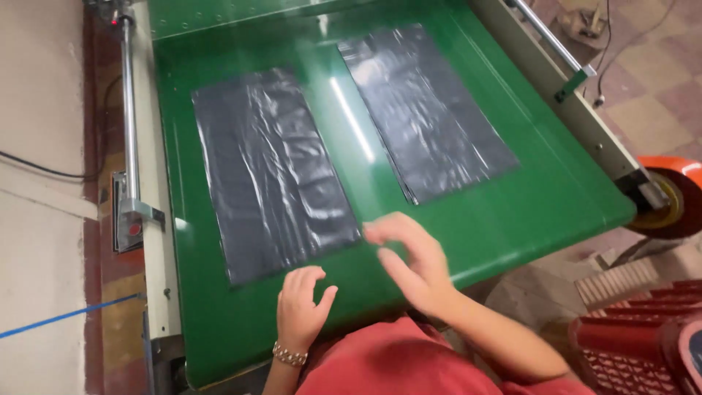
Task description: The person is picking up newly manufactured plastic bags from a conveyor belt, folding them into compact squares, and placing them into a red plastic collection basket.
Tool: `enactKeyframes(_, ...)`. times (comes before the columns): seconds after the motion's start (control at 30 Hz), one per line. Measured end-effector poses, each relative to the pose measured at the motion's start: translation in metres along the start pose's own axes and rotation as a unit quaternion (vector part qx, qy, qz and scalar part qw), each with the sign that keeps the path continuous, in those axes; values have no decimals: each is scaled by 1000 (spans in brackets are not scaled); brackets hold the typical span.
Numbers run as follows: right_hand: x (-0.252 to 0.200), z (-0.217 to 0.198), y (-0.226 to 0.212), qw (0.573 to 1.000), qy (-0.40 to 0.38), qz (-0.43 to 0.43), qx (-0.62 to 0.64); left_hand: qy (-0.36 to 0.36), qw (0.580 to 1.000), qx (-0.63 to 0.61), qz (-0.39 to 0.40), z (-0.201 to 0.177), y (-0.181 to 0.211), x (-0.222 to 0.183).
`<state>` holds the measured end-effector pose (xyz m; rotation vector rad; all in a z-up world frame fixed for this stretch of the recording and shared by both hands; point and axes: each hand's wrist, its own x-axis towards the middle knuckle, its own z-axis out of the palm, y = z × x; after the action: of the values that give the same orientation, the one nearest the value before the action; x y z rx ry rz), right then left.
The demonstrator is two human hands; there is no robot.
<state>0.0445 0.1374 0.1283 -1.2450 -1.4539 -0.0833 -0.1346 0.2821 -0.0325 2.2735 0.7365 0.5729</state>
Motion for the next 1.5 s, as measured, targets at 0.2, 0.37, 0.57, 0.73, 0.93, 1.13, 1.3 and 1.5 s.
enactKeyframes(0.2,-100,77,154,807,-23,588,51,-61,962,261,56,35,-25,1)
enactKeyframes(0.37,-96,88,185,669,54,721,171,-96,953,283,40,57,-39,-16)
enactKeyframes(0.57,-35,94,159,712,-221,662,-71,-38,965,256,36,61,-35,-16)
enactKeyframes(0.73,-73,114,167,754,-298,503,-298,13,963,268,24,70,-36,-15)
enactKeyframes(0.93,-77,106,144,826,-261,459,-197,66,942,328,-24,53,-69,-13)
enactKeyframes(1.13,-125,62,163,830,-153,534,56,98,958,265,-55,-25,-104,-46)
enactKeyframes(1.3,-130,-4,107,634,-125,658,387,-49,989,60,-128,-89,-61,-54)
enactKeyframes(1.5,-109,-21,165,718,-248,583,289,-36,997,-32,-57,-103,-78,26)
